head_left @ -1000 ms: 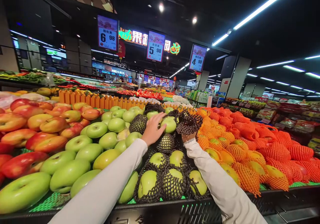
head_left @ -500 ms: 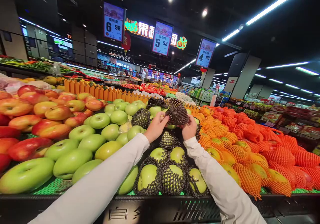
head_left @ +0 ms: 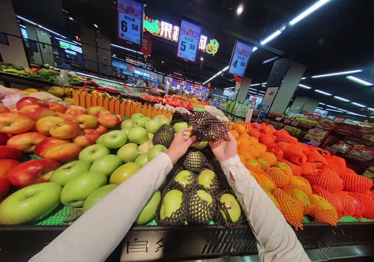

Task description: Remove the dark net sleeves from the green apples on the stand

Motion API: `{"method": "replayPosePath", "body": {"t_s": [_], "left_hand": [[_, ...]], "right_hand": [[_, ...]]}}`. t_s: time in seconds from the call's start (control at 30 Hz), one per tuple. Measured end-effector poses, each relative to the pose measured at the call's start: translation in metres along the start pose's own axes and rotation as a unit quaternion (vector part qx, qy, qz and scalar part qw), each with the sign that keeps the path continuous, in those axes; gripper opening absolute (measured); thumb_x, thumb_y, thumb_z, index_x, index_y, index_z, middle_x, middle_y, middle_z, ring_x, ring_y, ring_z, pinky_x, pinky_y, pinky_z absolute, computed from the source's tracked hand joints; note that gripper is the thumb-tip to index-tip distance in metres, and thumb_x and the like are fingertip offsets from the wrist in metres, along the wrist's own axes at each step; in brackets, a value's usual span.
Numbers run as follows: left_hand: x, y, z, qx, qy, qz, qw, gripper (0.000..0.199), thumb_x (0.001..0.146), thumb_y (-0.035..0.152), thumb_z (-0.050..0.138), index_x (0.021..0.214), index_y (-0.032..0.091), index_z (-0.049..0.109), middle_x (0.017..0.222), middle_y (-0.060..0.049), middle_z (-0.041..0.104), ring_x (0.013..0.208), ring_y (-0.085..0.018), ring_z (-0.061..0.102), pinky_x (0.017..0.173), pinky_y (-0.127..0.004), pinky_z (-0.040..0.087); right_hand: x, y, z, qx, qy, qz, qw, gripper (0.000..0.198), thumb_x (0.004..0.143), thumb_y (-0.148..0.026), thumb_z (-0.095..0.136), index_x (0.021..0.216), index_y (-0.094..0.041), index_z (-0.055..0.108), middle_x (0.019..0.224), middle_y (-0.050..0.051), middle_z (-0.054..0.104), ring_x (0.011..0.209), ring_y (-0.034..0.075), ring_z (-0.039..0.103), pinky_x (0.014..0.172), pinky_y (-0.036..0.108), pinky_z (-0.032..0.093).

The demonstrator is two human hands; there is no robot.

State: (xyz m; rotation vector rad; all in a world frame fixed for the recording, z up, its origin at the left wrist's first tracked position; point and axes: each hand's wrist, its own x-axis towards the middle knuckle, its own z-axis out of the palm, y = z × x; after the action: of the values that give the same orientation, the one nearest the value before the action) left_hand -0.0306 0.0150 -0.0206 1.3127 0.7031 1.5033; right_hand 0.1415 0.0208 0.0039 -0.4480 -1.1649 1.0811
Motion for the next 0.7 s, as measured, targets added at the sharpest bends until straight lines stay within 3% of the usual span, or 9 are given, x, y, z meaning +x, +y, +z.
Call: {"method": "replayPosePath", "body": {"t_s": [0.13,0.27,0.4,0.5,0.6,0.7], "left_hand": [[0.000,0.000,0.000,-0.023,-0.009,-0.002,1.000,0.052,0.063,0.025,0.073,0.105,0.019,0.042,0.073,0.002,0.064,0.070,-0.014,0.065,0.073,-0.029,0.051],[-0.004,0.010,0.000,-0.086,-0.008,0.012,0.996,0.054,0.060,0.024,0.070,0.105,0.023,0.041,0.086,0.001,0.064,0.080,-0.014,0.064,0.079,-0.029,0.051],[-0.009,0.024,-0.003,-0.141,-0.014,0.015,0.990,0.044,0.061,0.020,0.058,0.104,0.024,0.048,0.092,0.001,0.063,0.078,-0.013,0.062,0.072,-0.027,0.052],[-0.008,0.026,-0.004,-0.144,-0.028,0.001,0.989,0.037,0.062,0.021,0.054,0.099,0.018,0.061,0.095,-0.004,0.067,0.073,-0.014,0.060,0.068,-0.027,0.051],[-0.005,0.016,-0.004,-0.117,-0.029,-0.008,0.993,0.042,0.063,0.022,0.057,0.102,0.013,0.070,0.100,-0.008,0.071,0.082,-0.017,0.062,0.074,-0.027,0.050],[0.001,0.001,-0.006,-0.055,0.005,-0.002,0.998,0.047,0.065,0.022,0.060,0.109,0.013,0.072,0.114,-0.008,0.071,0.094,-0.018,0.062,0.081,-0.027,0.049]], "right_hand": [[-0.008,-0.012,0.007,-0.056,-0.042,0.016,0.997,0.046,0.081,-0.049,0.039,0.104,-0.020,0.065,0.088,0.008,0.071,0.088,0.022,0.068,0.081,0.040,0.057],[-0.004,-0.004,0.005,-0.079,-0.063,0.025,0.995,0.048,0.070,-0.037,0.053,0.114,-0.024,0.064,0.097,0.003,0.072,0.093,0.021,0.069,0.085,0.038,0.057],[0.009,0.025,-0.007,-0.180,0.019,-0.012,0.983,0.034,0.065,-0.030,0.058,0.097,-0.023,0.068,0.090,0.001,0.074,0.082,0.019,0.069,0.079,0.037,0.059],[0.017,0.043,-0.018,-0.236,0.056,-0.025,0.970,0.023,0.066,-0.028,0.057,0.084,-0.021,0.068,0.078,0.001,0.072,0.079,0.020,0.068,0.080,0.039,0.059],[0.018,0.046,-0.026,-0.307,0.089,-0.057,0.946,0.020,0.068,-0.023,0.052,0.079,-0.019,0.069,0.083,0.005,0.072,0.088,0.022,0.067,0.095,0.045,0.054],[0.015,0.040,-0.026,-0.382,0.091,-0.096,0.914,0.025,0.070,-0.017,0.050,0.082,-0.018,0.072,0.102,0.010,0.071,0.105,0.025,0.064,0.110,0.046,0.043]]}}
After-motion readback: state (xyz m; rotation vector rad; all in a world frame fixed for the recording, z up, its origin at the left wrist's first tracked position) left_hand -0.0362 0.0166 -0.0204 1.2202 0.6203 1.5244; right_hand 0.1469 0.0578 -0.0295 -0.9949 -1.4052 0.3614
